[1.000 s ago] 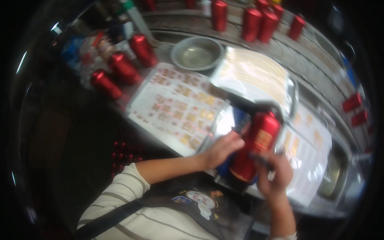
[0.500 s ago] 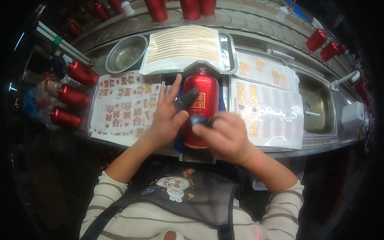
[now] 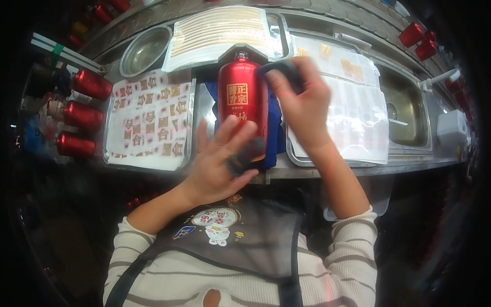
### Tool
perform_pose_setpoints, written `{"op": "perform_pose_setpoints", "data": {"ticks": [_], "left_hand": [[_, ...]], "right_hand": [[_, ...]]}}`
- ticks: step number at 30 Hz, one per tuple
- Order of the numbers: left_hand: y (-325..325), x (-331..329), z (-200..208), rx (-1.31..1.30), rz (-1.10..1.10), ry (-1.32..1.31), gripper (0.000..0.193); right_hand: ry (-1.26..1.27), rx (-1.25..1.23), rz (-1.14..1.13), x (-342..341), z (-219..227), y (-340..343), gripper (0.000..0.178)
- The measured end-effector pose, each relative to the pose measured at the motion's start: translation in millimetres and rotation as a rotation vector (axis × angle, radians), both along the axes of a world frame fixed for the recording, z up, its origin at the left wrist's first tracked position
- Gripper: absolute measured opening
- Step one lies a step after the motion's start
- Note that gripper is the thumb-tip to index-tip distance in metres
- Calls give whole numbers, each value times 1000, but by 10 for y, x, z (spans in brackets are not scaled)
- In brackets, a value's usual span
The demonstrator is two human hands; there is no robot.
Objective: The person repeatedly picks up red metal bottles, applies gold stickers to their sides, and wipes the surfaces with a blue cloth. The person places finished bottles on a nearby tray and continues the cycle with new bottles from a bin.
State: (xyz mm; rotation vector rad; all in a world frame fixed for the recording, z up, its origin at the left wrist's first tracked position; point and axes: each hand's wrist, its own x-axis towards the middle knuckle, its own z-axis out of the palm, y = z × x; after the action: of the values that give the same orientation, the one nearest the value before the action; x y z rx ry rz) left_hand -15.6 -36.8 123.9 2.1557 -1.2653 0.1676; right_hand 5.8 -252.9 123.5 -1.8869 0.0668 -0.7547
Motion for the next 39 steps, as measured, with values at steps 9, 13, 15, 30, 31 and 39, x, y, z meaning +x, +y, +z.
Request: {"op": "perform_pose_setpoints", "data": {"ticks": [9, 13, 15, 30, 31, 39], "left_hand": [[312, 26, -477, -153, 254, 29, 76], [272, -14, -461, -143, 240, 83, 84], [197, 17, -402, -136, 230, 73, 87], [526, 276, -284, -181, 145, 227, 98], [618, 328, -274, -277, 266, 304, 75], [2076, 1370, -337, -210, 1005, 293, 16]], "right_hand": [[285, 637, 152, -330, -150, -302, 15], [503, 499, 171, -515, -148, -129, 14], [474, 303, 287, -583, -94, 80, 27], [493, 499, 141, -595, -177, -306, 21], [481, 509, 137, -633, -232, -399, 20], [542, 594, 165, -579, -232, -313, 21]]}}
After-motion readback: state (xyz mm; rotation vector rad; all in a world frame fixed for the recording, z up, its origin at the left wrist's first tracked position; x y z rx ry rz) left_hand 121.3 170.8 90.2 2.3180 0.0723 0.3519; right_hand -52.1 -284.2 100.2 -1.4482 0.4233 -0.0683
